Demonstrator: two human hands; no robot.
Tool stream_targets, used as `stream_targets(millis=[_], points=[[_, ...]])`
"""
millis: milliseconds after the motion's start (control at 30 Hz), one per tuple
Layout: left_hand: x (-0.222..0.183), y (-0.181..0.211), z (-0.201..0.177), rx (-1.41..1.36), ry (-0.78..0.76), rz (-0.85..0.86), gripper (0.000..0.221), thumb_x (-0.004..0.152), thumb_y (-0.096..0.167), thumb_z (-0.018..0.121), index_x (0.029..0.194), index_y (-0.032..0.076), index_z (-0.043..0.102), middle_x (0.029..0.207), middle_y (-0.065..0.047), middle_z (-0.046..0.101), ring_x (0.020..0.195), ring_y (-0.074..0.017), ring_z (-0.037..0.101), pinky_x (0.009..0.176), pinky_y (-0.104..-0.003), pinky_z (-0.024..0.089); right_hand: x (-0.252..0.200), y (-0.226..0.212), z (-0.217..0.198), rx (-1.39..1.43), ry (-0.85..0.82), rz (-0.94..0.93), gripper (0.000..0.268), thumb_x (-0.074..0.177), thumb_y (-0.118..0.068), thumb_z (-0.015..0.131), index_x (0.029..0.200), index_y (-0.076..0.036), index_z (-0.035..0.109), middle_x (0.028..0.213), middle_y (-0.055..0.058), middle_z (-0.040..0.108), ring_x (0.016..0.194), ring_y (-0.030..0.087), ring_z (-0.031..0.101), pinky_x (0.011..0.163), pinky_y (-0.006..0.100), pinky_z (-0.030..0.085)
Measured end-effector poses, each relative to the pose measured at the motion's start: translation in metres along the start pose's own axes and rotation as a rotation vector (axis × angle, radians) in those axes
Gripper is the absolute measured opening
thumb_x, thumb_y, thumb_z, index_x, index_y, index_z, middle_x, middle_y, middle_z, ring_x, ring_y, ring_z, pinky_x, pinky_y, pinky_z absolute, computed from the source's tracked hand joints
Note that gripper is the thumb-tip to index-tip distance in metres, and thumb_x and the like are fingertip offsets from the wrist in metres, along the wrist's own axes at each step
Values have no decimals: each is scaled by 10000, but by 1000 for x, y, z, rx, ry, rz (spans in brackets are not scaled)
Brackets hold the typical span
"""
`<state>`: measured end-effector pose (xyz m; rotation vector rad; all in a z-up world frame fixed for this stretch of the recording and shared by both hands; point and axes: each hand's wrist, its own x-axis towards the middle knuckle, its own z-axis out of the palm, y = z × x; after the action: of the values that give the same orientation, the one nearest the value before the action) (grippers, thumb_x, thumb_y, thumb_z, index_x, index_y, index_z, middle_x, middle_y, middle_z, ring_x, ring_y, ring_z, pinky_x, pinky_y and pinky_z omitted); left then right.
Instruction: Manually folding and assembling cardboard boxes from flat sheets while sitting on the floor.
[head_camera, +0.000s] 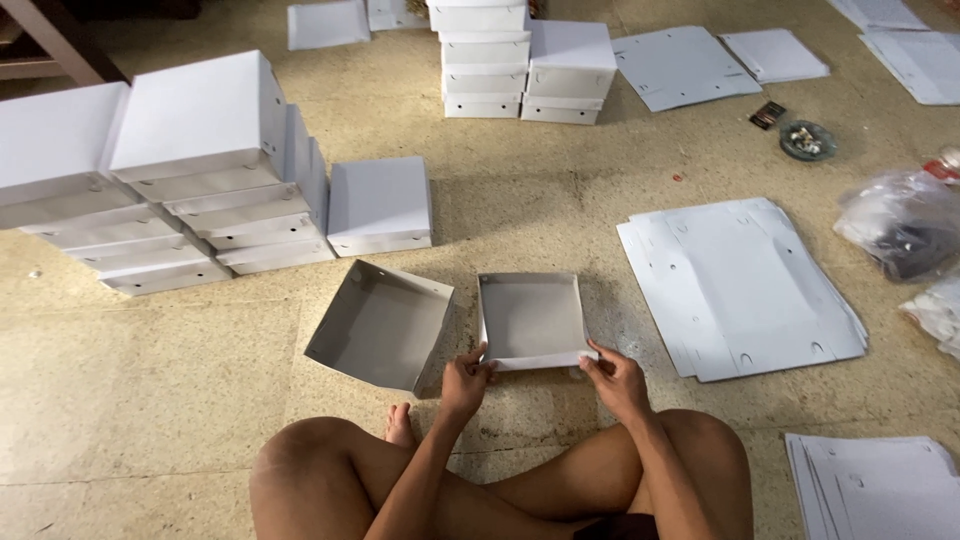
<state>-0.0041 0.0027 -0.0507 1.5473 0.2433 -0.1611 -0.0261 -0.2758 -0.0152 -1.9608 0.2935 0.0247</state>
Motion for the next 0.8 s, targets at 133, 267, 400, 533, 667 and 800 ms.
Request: stream_targets(millis=[133,267,400,533,667,800], points=[[-4,25,-1,104,32,55,482,863,96,795,1308,-5,638,813,-233,649,705,-200,699,552,-351,544,7,11,2,-17,-5,50,510,883,-278,797,1356,-141,665,1030,232,769,987,309,742,795,392,604],[-4,41,3,-291,50,20,375,984,243,642,1090,-111,705,999,-273,668,741,-283,673,667,-417,577,3,0,-3,463,131,89,486,911,-105,726,1353,40,588,1084,261,653,966,289,680,884,393,561],[4,33,5,-449,111,3,247,989,208,662,960,-37,677,844,-133,676,754,-217,663,680,-339,553,-2,1,-5,634,161,53,361,959,-101,694,1280,47,617,996,186,657,899,196,640,876,294,556],[18,11,-3,-656,-15,-39,237,985,203,632,1033,52,455,899,-112,612,775,-188,612,735,-346,529,-15,-2,-30,450,44,57,337,887,-110,696,1182,50,700,924,170,715,838,225,664,723,308,566],[11,26,-1,-572,-4,-202,634,1013,480,302,1455,26,306,1426,-259,397,1300,-415,443,1054,-576,385,-22,13,-48,740,-110,87,362,865,17,670,1211,112,624,1036,225,653,944,273,611,849,369,521],[6,38,-4,-501,0,-186,612,982,525,259,1431,123,369,1493,-243,351,1315,-450,354,1056,-594,281,-34,-16,-51,804,-207,144,483,825,107,633,1306,94,590,1216,254,629,1095,323,623,974,409,521]])
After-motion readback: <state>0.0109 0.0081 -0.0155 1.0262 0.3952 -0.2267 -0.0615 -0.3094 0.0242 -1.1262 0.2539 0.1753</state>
